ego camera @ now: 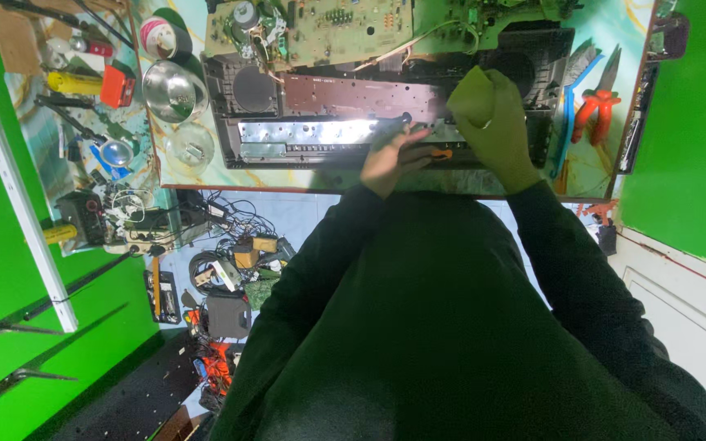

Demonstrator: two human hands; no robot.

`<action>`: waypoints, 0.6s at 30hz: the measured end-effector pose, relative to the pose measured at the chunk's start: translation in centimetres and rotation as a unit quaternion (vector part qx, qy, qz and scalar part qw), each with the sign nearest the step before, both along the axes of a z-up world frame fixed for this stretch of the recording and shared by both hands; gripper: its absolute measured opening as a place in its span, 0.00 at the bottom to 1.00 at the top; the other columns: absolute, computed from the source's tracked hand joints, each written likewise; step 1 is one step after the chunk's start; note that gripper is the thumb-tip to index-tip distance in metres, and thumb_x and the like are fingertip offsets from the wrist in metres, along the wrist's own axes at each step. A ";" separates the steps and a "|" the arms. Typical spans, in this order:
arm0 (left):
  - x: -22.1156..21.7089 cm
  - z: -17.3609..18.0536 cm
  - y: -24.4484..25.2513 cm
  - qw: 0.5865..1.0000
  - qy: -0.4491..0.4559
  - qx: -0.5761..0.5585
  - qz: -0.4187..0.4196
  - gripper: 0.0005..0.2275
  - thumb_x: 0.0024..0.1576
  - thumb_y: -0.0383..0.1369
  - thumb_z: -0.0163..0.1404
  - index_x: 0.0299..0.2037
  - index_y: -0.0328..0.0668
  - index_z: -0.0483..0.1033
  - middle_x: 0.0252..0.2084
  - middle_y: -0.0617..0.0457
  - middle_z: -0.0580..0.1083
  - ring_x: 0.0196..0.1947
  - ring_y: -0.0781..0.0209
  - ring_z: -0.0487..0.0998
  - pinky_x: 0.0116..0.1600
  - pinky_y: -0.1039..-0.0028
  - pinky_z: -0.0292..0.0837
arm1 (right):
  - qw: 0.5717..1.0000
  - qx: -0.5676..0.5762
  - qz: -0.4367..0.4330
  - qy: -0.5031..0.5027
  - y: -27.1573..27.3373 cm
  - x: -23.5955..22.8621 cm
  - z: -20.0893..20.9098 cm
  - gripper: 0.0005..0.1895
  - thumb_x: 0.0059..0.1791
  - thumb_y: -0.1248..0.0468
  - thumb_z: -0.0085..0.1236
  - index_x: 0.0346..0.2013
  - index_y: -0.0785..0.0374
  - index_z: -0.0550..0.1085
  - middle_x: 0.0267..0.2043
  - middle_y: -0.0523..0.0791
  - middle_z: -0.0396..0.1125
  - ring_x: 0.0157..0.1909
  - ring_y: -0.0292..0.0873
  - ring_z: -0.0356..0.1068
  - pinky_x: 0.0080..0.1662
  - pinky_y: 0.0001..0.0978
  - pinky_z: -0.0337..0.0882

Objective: The person cleans the internal components of a disassembled electronic device on a workbench. They use a yellow sponge to wipe a circuit board and the device's chassis, then use a screwdriver to manipulate screws and wires inside the unit.

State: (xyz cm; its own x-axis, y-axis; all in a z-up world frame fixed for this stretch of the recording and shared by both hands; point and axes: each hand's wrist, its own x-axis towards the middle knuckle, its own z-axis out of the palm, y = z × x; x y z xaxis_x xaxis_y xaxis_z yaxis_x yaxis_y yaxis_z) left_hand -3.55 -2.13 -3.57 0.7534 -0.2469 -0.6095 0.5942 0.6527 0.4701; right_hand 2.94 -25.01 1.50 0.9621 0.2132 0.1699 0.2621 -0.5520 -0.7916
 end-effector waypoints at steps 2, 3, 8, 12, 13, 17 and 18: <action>-0.2 -0.8 0.8 0.996 -0.031 0.087 -0.006 0.23 0.64 0.38 0.50 0.66 0.33 0.64 0.55 0.39 0.76 0.44 0.50 0.82 0.51 0.59 0.79 | 0.995 -0.067 -0.019 -0.072 0.1 -0.2 -0.2 0.38 0.50 0.60 0.74 0.67 0.69 0.64 0.66 0.61 0.58 0.68 0.62 0.60 0.66 0.51 0.65; -0.4 -1.2 1.2 0.990 -0.045 0.131 -0.007 0.22 0.63 0.37 0.52 0.63 0.32 0.68 0.51 0.38 0.77 0.40 0.51 0.82 0.47 0.60 0.81 | 0.994 -0.082 -0.027 -0.063 0.1 -0.5 -0.1 0.37 0.50 0.58 0.75 0.66 0.69 0.64 0.64 0.60 0.58 0.67 0.61 0.60 0.65 0.51 0.64; -1.9 -3.6 3.7 0.962 -0.019 0.271 -0.032 0.18 0.70 0.41 0.51 0.48 0.24 0.77 0.33 0.43 0.75 0.30 0.58 0.76 0.37 0.68 0.74 | 0.993 -0.105 -0.034 -0.039 1.1 -1.7 1.5 0.36 0.53 0.55 0.75 0.66 0.69 0.65 0.60 0.57 0.60 0.62 0.58 0.62 0.62 0.50 0.66; -2.2 -2.5 4.2 0.924 -0.095 0.370 -0.039 0.15 0.71 0.37 0.52 0.47 0.27 0.79 0.38 0.47 0.77 0.34 0.62 0.73 0.39 0.72 0.72 | 0.995 0.066 0.029 0.076 2.7 -3.0 3.7 0.34 0.54 0.53 0.68 0.63 0.72 0.62 0.56 0.55 0.64 0.55 0.52 0.68 0.55 0.44 0.69; -2.1 -1.3 4.4 0.930 -0.159 0.330 -0.032 0.13 0.69 0.36 0.52 0.52 0.31 0.75 0.44 0.48 0.76 0.41 0.63 0.74 0.44 0.73 0.74 | 0.992 0.080 0.051 0.088 3.1 -3.3 4.2 0.31 0.56 0.53 0.65 0.61 0.71 0.62 0.55 0.54 0.66 0.55 0.50 0.69 0.55 0.42 0.69; -2.8 4.6 5.2 0.873 -0.352 0.331 -0.062 0.23 0.66 0.28 0.54 0.69 0.37 0.62 0.65 0.47 0.69 0.65 0.63 0.69 0.65 0.71 0.69 | 0.967 0.131 0.085 0.203 5.2 -4.6 4.7 0.20 0.60 0.55 0.53 0.57 0.69 0.67 0.51 0.49 0.70 0.49 0.41 0.72 0.50 0.35 0.72; -3.1 5.6 5.6 0.840 -0.385 0.374 -0.081 0.26 0.66 0.25 0.55 0.73 0.36 0.59 0.70 0.45 0.66 0.70 0.61 0.66 0.70 0.70 0.63 | 0.958 0.162 0.072 0.225 5.9 -5.0 4.4 0.18 0.61 0.56 0.50 0.56 0.70 0.69 0.49 0.49 0.70 0.48 0.39 0.70 0.49 0.34 0.71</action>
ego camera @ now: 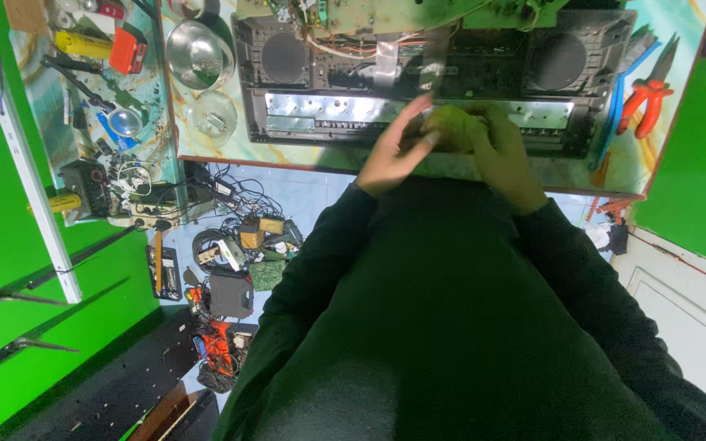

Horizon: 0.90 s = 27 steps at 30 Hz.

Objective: The person cleans the internal components of a disassembled electronic device on a workbench. They use a yellow sponge to wipe a circuit board and the device's chassis, then use a screwdriver to manipulate screws and wires inside the unit.

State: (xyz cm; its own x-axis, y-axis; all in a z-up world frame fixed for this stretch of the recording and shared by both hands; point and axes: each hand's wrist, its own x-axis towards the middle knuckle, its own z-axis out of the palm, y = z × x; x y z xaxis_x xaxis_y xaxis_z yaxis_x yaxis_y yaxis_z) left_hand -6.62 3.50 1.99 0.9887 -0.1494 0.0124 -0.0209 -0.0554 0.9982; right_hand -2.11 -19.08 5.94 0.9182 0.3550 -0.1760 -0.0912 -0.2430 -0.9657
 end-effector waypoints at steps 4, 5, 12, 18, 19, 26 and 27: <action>-0.5 2.1 1.6 0.993 0.082 -0.085 -0.021 0.24 0.66 0.23 0.55 0.72 0.35 0.63 0.64 0.46 0.73 0.62 0.63 0.74 0.65 0.71 0.72 | 0.994 0.032 -0.057 0.087 3.7 -1.4 -0.5 0.17 0.64 0.57 0.42 0.54 0.70 0.70 0.42 0.48 0.67 0.40 0.35 0.66 0.43 0.31 0.69; -0.8 2.6 2.4 0.993 0.102 -0.065 -0.008 0.23 0.66 0.23 0.54 0.71 0.34 0.64 0.62 0.46 0.75 0.59 0.63 0.76 0.62 0.72 0.75 | 0.992 0.021 -0.071 0.105 4.6 -1.8 -0.2 0.17 0.64 0.57 0.42 0.54 0.69 0.70 0.41 0.48 0.66 0.38 0.35 0.65 0.40 0.31 0.69; -3.0 3.3 5.6 0.988 0.097 -0.054 0.109 0.13 0.64 0.26 0.53 0.57 0.33 0.68 0.46 0.51 0.76 0.42 0.68 0.78 0.46 0.76 0.77 | 0.991 0.032 -0.055 0.115 9.0 -4.0 3.0 0.14 0.61 0.58 0.47 0.55 0.65 0.67 0.43 0.45 0.69 0.39 0.33 0.69 0.39 0.26 0.72; -4.4 -0.5 6.3 0.983 0.152 0.064 0.085 0.10 0.70 0.30 0.57 0.44 0.27 0.72 0.31 0.47 0.66 0.30 0.64 0.65 0.37 0.74 0.66 | 0.985 0.050 -0.164 -0.026 9.3 -9.0 -0.5 0.08 0.60 0.69 0.53 0.49 0.68 0.63 0.43 0.45 0.61 0.42 0.35 0.63 0.40 0.27 0.69; -4.4 -0.4 5.9 0.986 0.148 0.029 0.069 0.09 0.68 0.30 0.57 0.47 0.30 0.71 0.34 0.49 0.68 0.32 0.65 0.70 0.38 0.75 0.70 | 0.982 0.065 -0.178 -0.001 9.1 -9.9 -1.3 0.06 0.60 0.71 0.52 0.46 0.68 0.63 0.40 0.45 0.60 0.39 0.35 0.64 0.41 0.28 0.69; -3.7 4.4 2.3 0.988 0.107 0.003 -0.107 0.23 0.59 0.30 0.56 0.65 0.40 0.65 0.52 0.51 0.74 0.43 0.65 0.80 0.47 0.75 0.79 | 0.954 0.172 -0.231 0.082 4.3 -13.1 -0.9 0.11 0.54 0.76 0.47 0.51 0.68 0.64 0.45 0.45 0.69 0.44 0.39 0.74 0.45 0.32 0.75; -3.7 4.8 1.4 0.981 0.149 -0.019 -0.125 0.24 0.60 0.30 0.54 0.67 0.42 0.64 0.50 0.52 0.76 0.43 0.65 0.81 0.48 0.75 0.79 | 0.948 0.176 -0.250 0.085 3.7 -13.5 -0.7 0.10 0.55 0.75 0.47 0.52 0.68 0.64 0.45 0.45 0.68 0.43 0.39 0.74 0.45 0.32 0.75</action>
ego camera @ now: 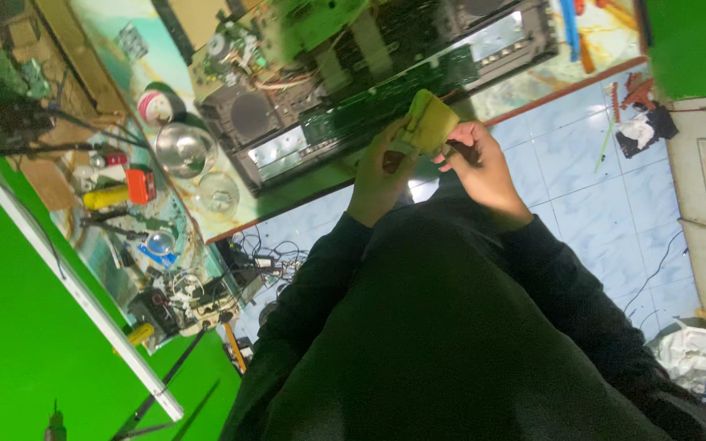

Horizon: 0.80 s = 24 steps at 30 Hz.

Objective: The person cleans the internal components of a disassembled electronic device on a workbench. They use a yellow sponge to wipe a circuit board and the device's chassis, then use a screwdriver to manipulate screws and wires inside the unit.

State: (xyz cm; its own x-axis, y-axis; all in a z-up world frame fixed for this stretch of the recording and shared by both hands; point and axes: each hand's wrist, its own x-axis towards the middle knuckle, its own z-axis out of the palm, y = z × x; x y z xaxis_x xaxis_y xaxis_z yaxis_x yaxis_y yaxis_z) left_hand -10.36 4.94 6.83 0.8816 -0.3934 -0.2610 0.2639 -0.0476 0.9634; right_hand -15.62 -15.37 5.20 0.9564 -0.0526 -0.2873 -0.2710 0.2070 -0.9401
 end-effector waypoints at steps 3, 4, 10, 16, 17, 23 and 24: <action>0.2 1.0 -2.8 0.994 -0.062 0.094 -0.009 0.18 0.61 0.29 0.55 0.61 0.37 0.71 0.50 0.48 0.78 0.46 0.62 0.82 0.51 0.72 0.80 | 0.999 0.001 -0.040 -0.006 -2.3 -0.7 0.1 0.10 0.57 0.73 0.45 0.54 0.69 0.64 0.44 0.46 0.68 0.42 0.38 0.73 0.44 0.32 0.75; 0.2 1.3 -3.7 0.994 -0.074 0.078 -0.024 0.17 0.62 0.29 0.56 0.59 0.36 0.71 0.50 0.47 0.79 0.47 0.62 0.83 0.53 0.71 0.80 | 0.999 -0.008 -0.040 -0.020 -3.4 -1.0 0.1 0.10 0.58 0.72 0.45 0.54 0.69 0.65 0.45 0.47 0.68 0.42 0.38 0.72 0.44 0.31 0.75; -0.2 2.1 -11.3 0.975 -0.143 0.142 -0.095 0.13 0.61 0.34 0.58 0.49 0.33 0.78 0.44 0.46 0.82 0.45 0.58 0.84 0.54 0.67 0.78 | 0.994 -0.107 -0.028 0.008 -11.9 -1.6 1.3 0.10 0.62 0.65 0.44 0.55 0.69 0.67 0.38 0.47 0.69 0.36 0.37 0.69 0.40 0.28 0.71; -1.7 2.4 -21.0 0.948 -0.228 0.205 -0.084 0.11 0.61 0.36 0.56 0.48 0.40 0.80 0.44 0.46 0.82 0.45 0.49 0.83 0.47 0.60 0.72 | 0.996 -0.084 -0.008 -0.035 -22.9 -1.7 1.3 0.15 0.57 0.67 0.51 0.57 0.70 0.66 0.45 0.46 0.69 0.43 0.34 0.70 0.44 0.26 0.72; -1.6 2.5 -22.1 0.961 -0.195 0.182 -0.074 0.10 0.62 0.36 0.55 0.49 0.42 0.79 0.45 0.46 0.81 0.44 0.49 0.83 0.46 0.62 0.75 | 0.997 -0.074 0.003 -0.035 -24.2 -1.7 0.9 0.15 0.56 0.67 0.51 0.56 0.70 0.66 0.46 0.46 0.69 0.43 0.35 0.70 0.44 0.27 0.72; -1.0 2.5 -26.7 0.970 -0.122 0.203 -0.062 0.09 0.60 0.35 0.58 0.42 0.42 0.72 0.33 0.45 0.76 0.35 0.45 0.82 0.39 0.65 0.75 | 0.994 -0.100 0.032 0.029 -28.1 -1.0 -0.7 0.15 0.55 0.66 0.56 0.54 0.68 0.68 0.47 0.47 0.70 0.43 0.38 0.74 0.45 0.30 0.75; -0.5 2.1 -26.9 0.967 -0.104 0.224 -0.069 0.10 0.60 0.35 0.59 0.40 0.42 0.72 0.30 0.45 0.76 0.32 0.45 0.82 0.38 0.65 0.75 | 0.992 -0.115 0.037 0.033 -28.3 -0.8 -1.0 0.16 0.55 0.65 0.56 0.54 0.68 0.67 0.48 0.47 0.71 0.43 0.39 0.74 0.45 0.30 0.75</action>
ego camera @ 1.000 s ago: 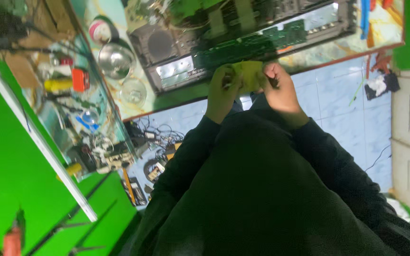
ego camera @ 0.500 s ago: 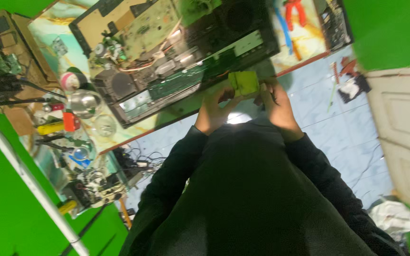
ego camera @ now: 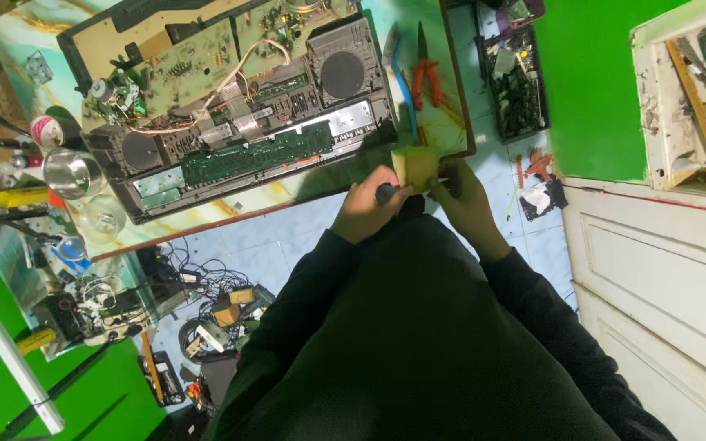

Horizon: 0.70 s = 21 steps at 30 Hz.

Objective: The person cleans the internal components of a disassembled electronic device on a workbench. They use a yellow sponge to wipe a circuit board and the device's chassis, then use a screwdriver to manipulate screws and wires inside the unit.

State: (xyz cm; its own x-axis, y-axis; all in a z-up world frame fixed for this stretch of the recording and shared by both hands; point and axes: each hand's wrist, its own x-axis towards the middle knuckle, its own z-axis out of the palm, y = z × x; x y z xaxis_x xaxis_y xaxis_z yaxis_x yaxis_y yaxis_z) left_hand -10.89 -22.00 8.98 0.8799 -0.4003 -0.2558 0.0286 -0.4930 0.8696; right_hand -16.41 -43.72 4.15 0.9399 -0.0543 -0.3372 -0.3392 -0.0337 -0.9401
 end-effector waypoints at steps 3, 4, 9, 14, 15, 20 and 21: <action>1.4 -1.7 -0.9 0.988 -0.129 -0.080 0.008 0.10 0.60 0.34 0.59 0.42 0.43 0.70 0.35 0.46 0.75 0.36 0.44 0.82 0.37 0.64 0.76 | 0.998 -0.060 0.015 -0.007 -0.7 2.3 -1.5 0.17 0.55 0.63 0.56 0.55 0.69 0.67 0.50 0.49 0.72 0.44 0.41 0.75 0.45 0.32 0.75; 2.1 -2.5 -1.2 0.991 -0.114 -0.075 0.000 0.09 0.60 0.34 0.58 0.43 0.43 0.70 0.36 0.47 0.76 0.37 0.46 0.82 0.39 0.65 0.77 | 0.996 -0.086 0.020 -0.007 -0.8 2.7 -2.0 0.18 0.54 0.63 0.56 0.55 0.69 0.67 0.50 0.50 0.72 0.44 0.42 0.76 0.45 0.33 0.75; 5.2 -7.3 -3.0 0.984 -0.175 -0.021 -0.027 0.12 0.56 0.37 0.60 0.43 0.40 0.73 0.48 0.39 0.73 0.44 0.42 0.78 0.47 0.61 0.76 | 0.983 -0.179 0.045 0.013 -4.0 5.1 -3.3 0.18 0.52 0.62 0.58 0.53 0.70 0.70 0.46 0.52 0.74 0.44 0.45 0.76 0.44 0.35 0.75; 6.9 -12.8 -5.2 0.996 -0.040 0.041 -0.071 0.14 0.61 0.39 0.53 0.49 0.37 0.76 0.48 0.44 0.75 0.47 0.42 0.78 0.52 0.59 0.74 | 0.981 -0.186 0.049 0.025 -6.3 6.9 -5.7 0.17 0.53 0.60 0.58 0.52 0.68 0.71 0.44 0.51 0.74 0.42 0.45 0.77 0.43 0.36 0.75; 7.0 -13.3 -5.7 0.994 -0.066 0.041 -0.079 0.15 0.61 0.40 0.53 0.50 0.36 0.76 0.49 0.43 0.75 0.48 0.41 0.78 0.52 0.58 0.74 | 0.977 -0.205 0.058 0.031 -6.8 7.1 -6.3 0.18 0.53 0.60 0.59 0.51 0.68 0.71 0.43 0.52 0.74 0.41 0.47 0.76 0.44 0.37 0.75; 6.8 -12.7 -7.4 0.993 -0.029 0.107 -0.039 0.15 0.61 0.44 0.52 0.50 0.43 0.78 0.51 0.42 0.76 0.46 0.40 0.78 0.50 0.56 0.75 | 0.970 -0.228 0.088 0.001 -8.3 9.3 -10.2 0.19 0.52 0.59 0.61 0.51 0.69 0.71 0.41 0.54 0.73 0.42 0.50 0.75 0.44 0.38 0.74; 6.6 -12.5 -7.7 0.992 -0.039 0.116 -0.022 0.15 0.61 0.44 0.52 0.50 0.44 0.79 0.51 0.42 0.75 0.46 0.40 0.78 0.50 0.56 0.75 | 0.970 -0.222 0.104 -0.001 -8.5 9.4 -10.6 0.19 0.51 0.59 0.61 0.50 0.69 0.70 0.40 0.54 0.73 0.41 0.51 0.75 0.44 0.38 0.74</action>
